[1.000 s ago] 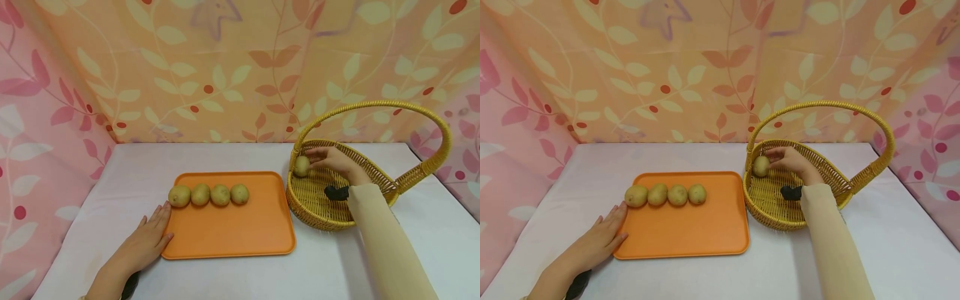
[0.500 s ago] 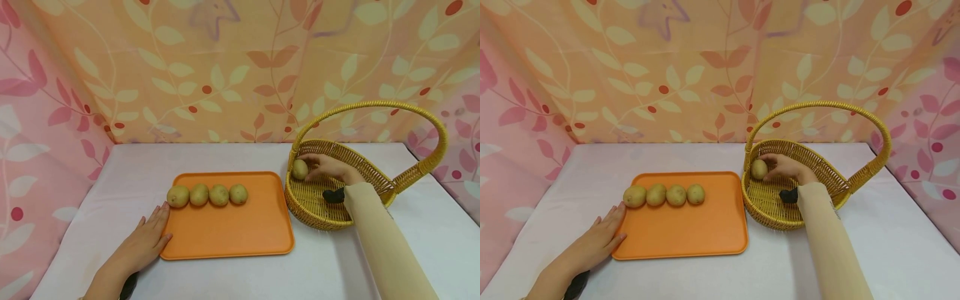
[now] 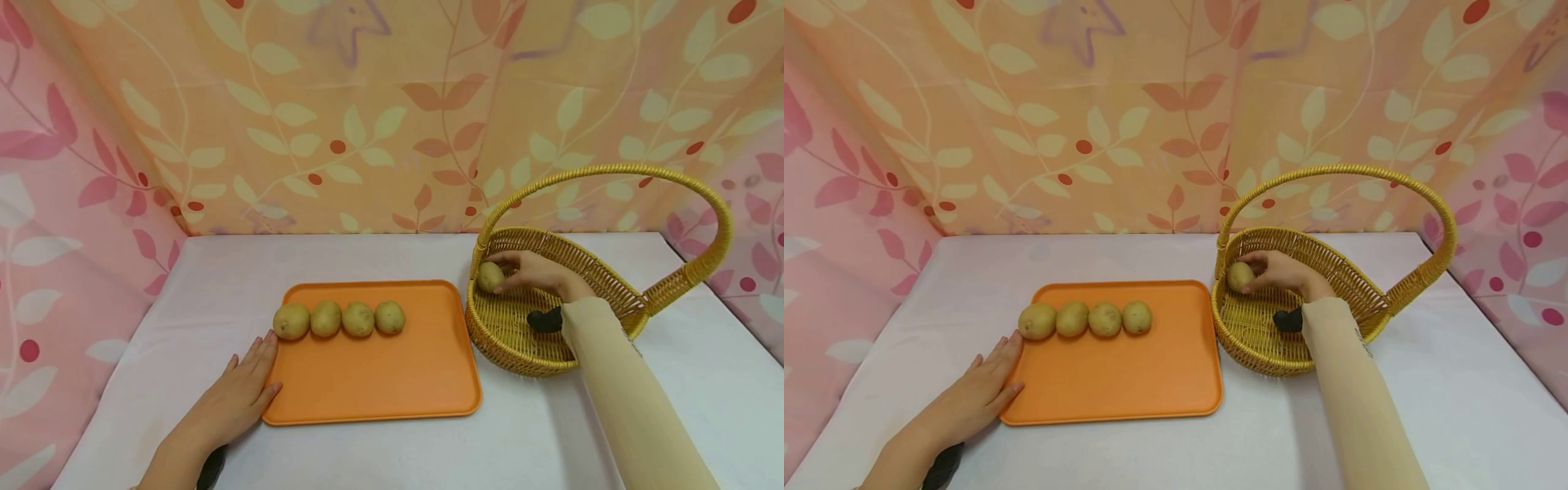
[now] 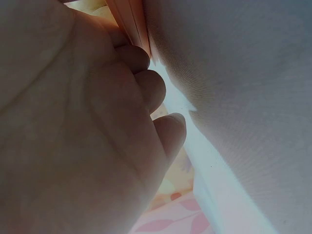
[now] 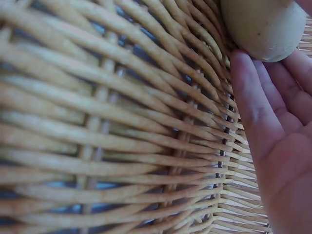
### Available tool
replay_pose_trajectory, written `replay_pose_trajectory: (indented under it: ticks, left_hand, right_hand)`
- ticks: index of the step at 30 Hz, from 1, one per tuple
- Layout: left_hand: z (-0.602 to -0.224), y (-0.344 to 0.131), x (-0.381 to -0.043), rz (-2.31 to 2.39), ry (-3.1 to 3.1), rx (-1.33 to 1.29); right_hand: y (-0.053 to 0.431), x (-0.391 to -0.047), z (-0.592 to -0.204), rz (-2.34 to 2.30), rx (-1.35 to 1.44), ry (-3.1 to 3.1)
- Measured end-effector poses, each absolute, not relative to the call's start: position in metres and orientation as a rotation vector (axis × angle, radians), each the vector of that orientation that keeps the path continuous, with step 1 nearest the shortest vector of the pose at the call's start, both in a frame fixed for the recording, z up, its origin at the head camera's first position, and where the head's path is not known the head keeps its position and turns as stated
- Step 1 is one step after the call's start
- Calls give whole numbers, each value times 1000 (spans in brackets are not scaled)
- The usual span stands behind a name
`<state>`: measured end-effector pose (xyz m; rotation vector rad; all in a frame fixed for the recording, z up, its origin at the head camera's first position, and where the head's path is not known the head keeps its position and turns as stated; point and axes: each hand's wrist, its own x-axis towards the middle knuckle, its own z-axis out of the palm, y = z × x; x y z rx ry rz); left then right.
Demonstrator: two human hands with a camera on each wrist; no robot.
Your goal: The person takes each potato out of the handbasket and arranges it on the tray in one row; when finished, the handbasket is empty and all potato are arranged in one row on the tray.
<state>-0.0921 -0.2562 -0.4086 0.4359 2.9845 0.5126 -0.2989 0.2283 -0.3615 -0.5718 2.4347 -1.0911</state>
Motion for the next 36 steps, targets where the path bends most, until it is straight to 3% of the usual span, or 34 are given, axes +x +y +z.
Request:
replay_pose_trajectory:
  ticks: [19,36]
  left_hand:
    - [-408,-257,-92,521,2990,437]
    - [-406,-254,-90,481,3019,449]
  right_hand:
    - [229,-294,-353,-1202,-560,2443]
    - [221,-271,-303,-1344,-586,2545]
